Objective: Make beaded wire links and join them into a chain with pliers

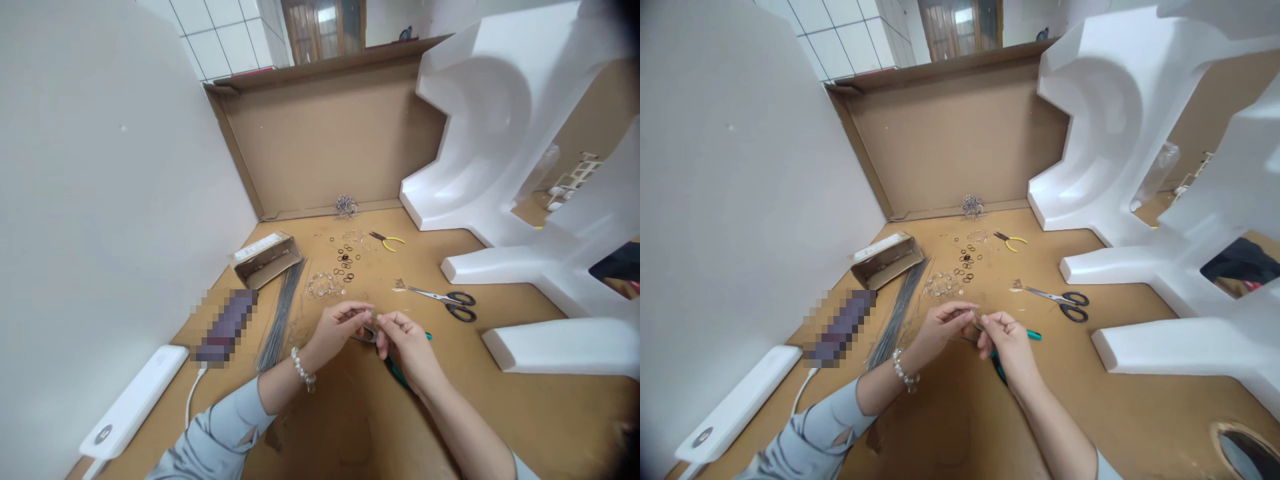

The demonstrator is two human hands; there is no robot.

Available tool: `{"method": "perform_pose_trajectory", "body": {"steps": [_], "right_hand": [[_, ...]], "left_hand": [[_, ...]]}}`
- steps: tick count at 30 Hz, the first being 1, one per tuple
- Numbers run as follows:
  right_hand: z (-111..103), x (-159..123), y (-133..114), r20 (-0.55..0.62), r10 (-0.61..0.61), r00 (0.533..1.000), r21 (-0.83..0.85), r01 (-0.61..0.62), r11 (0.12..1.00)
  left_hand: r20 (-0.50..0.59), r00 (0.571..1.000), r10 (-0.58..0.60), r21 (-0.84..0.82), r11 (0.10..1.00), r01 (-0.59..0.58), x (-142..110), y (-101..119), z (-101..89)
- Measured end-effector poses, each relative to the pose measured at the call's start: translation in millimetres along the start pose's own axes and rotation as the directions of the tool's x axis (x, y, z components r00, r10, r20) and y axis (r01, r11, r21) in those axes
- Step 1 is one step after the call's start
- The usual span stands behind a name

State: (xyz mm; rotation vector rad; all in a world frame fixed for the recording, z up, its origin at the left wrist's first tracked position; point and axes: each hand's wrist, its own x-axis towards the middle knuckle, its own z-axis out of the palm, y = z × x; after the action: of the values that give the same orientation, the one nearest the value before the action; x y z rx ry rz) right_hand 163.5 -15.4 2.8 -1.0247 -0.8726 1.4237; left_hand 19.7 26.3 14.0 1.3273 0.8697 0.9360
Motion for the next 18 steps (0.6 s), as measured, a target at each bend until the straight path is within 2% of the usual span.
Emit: {"method": "perform_pose_trajectory", "body": {"steps": [5,10,13,18], "right_hand": [[-4,2,1,0.011,0.026,1.000,-0.025,-0.025,0.999],[-6,3,5,0.059,0.012,0.998,0.030,-0.014,0.999],[-3,2,5,0.089,0.071,0.994,0.093,-0.079,0.992],[-3,3,5,0.092,0.110,0.990,0.066,-0.116,0.991]], "left_hand": [[-0.042,0.999,-0.002,-0.048,0.999,0.000,0,-2,3.2],[0.043,0.999,-0.028,-0.149,0.988,0.034,0,-8,4.7],[0.071,0.997,-0.021,-0.088,0.996,0.027,-1,-11,6.4],[0.073,0.997,-0.003,-0.016,1.000,0.004,-4,-12,10.1]]}}
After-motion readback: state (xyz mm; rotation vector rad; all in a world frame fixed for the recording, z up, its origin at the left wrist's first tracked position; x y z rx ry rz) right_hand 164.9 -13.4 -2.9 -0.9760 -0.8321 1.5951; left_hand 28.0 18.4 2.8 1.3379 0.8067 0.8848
